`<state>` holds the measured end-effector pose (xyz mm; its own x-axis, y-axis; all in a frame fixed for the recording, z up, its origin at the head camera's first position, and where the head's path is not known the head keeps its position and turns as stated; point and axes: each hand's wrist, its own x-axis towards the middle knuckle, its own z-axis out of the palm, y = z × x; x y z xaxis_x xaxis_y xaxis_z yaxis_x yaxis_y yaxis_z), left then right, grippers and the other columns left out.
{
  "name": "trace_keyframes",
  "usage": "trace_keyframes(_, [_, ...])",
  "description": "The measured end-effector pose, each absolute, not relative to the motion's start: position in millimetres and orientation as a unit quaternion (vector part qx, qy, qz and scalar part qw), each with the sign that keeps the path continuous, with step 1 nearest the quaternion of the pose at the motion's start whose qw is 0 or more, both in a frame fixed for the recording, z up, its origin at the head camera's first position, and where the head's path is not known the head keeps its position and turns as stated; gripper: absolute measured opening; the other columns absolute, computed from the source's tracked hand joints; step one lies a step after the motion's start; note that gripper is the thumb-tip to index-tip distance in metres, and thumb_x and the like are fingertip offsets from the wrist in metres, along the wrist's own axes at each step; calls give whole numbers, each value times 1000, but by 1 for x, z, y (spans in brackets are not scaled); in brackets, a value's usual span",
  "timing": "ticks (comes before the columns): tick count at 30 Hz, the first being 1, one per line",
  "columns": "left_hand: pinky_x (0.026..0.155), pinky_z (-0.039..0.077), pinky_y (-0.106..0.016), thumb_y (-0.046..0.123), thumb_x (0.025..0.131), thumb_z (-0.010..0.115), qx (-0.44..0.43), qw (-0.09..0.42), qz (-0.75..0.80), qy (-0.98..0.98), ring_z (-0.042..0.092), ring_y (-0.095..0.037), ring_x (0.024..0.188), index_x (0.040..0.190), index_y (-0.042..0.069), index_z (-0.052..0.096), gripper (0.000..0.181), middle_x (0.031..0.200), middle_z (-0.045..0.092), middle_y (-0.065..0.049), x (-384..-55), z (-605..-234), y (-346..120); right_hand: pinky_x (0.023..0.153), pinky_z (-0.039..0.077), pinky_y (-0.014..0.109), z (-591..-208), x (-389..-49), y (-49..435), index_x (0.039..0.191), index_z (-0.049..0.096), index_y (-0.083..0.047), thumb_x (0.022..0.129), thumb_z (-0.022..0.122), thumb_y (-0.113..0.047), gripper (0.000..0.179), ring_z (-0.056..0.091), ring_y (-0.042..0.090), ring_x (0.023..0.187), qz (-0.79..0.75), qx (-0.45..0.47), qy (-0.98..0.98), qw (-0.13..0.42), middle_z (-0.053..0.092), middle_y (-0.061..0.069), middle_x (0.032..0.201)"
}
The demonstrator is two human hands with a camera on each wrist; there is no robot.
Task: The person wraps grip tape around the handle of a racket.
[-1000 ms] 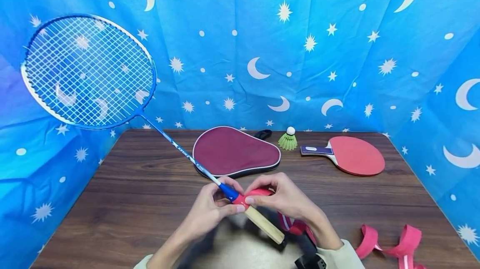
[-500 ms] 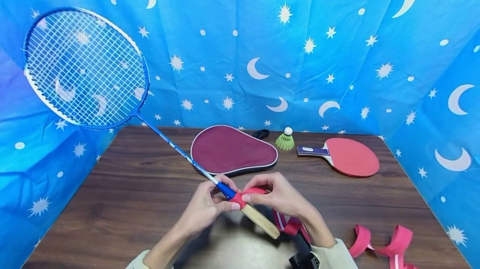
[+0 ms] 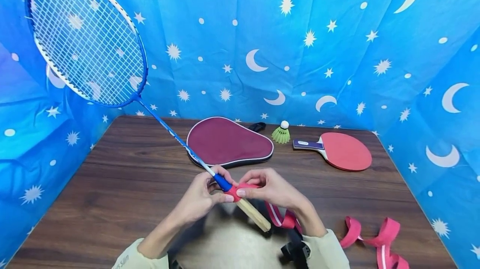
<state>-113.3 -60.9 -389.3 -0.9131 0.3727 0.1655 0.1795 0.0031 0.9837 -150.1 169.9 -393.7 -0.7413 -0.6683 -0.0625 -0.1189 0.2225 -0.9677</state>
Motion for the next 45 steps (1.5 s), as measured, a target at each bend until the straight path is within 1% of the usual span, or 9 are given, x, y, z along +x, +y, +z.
trace_keyframes(6, [83, 49, -40, -4, 80, 77, 209, 73, 661, 717, 60, -21, 89, 102, 7, 60, 30, 98, 63, -7, -113, -387, -63, 64, 46, 29, -398, -151, 170, 102, 73, -13, 98, 62, -16, 12, 53, 35, 75, -548, -302, 738, 254, 66, 8, 86])
trace_keyframes(13, [85, 49, -36, -9, 80, 75, 226, 99, 663, 707, 62, -22, 92, 102, 3, 59, 30, 100, 67, -7, -118, -387, -66, 67, 46, 26, -397, -152, 166, 104, 73, -13, 98, 62, -15, 13, 56, 19, 78, -550, -318, 727, 261, 66, 8, 89])
trace_keyframes(20, [90, 49, -37, -11, 77, 77, 239, 82, 642, 724, 59, -20, 97, 102, 3, 60, 33, 103, 61, -7, -121, -385, -68, 67, 52, 28, -393, -153, 163, 110, 72, -11, 94, 67, -11, 17, 60, 24, 76, -544, -327, 742, 216, 70, 7, 93])
trace_keyframes(24, [88, 53, -36, -13, 75, 77, 234, 65, 631, 737, 60, -21, 97, 104, 2, 59, 37, 107, 55, -10, -122, -385, -68, 68, 54, 29, -392, -152, 162, 113, 72, -11, 92, 70, -12, 22, 62, 25, 78, -543, -305, 757, 198, 72, 5, 95])
trace_keyframes(28, [83, 55, -32, -9, 80, 75, 213, 59, 609, 762, 66, -20, 92, 109, 1, 54, 37, 106, 58, -11, -118, -387, -67, 61, 50, 27, -394, -150, 161, 112, 72, -14, 91, 71, -14, 21, 59, 21, 71, -544, -287, 767, 180, 71, 5, 88])
trace_keyframes(31, [75, 55, -28, -1, 84, 75, 196, 54, 576, 792, 66, -16, 84, 110, 3, 52, 35, 100, 62, -8, -113, -388, -66, 56, 47, 27, -396, -146, 161, 111, 73, -17, 90, 73, -16, 20, 56, 19, 66, -545, -276, 774, 165, 69, 5, 84])
trace_keyframes(35, [70, 50, -27, 5, 88, 73, 185, 47, 543, 817, 59, -13, 77, 111, 5, 52, 31, 94, 63, -1, -108, -387, -65, 55, 49, 28, -398, -144, 160, 109, 73, -20, 89, 74, -18, 20, 57, 18, 66, -545, -270, 780, 147, 70, 4, 86])
trace_keyframes(39, [71, 48, -28, 5, 90, 69, 184, 41, 538, 821, 56, -13, 77, 112, 6, 52, 28, 94, 61, 1, -108, -385, -64, 57, 50, 29, -398, -145, 158, 108, 73, -20, 89, 74, -17, 19, 59, 19, 69, -545, -269, 782, 134, 71, 3, 89])
trace_keyframes(45, [75, 53, -26, 1, 89, 70, 180, 28, 567, 803, 62, -11, 84, 114, 5, 56, 29, 101, 62, -1, -110, -386, -65, 54, 47, 28, -397, -146, 156, 107, 73, -16, 89, 74, -14, 19, 57, 19, 66, -560, -269, 773, 127, 70, 4, 87])
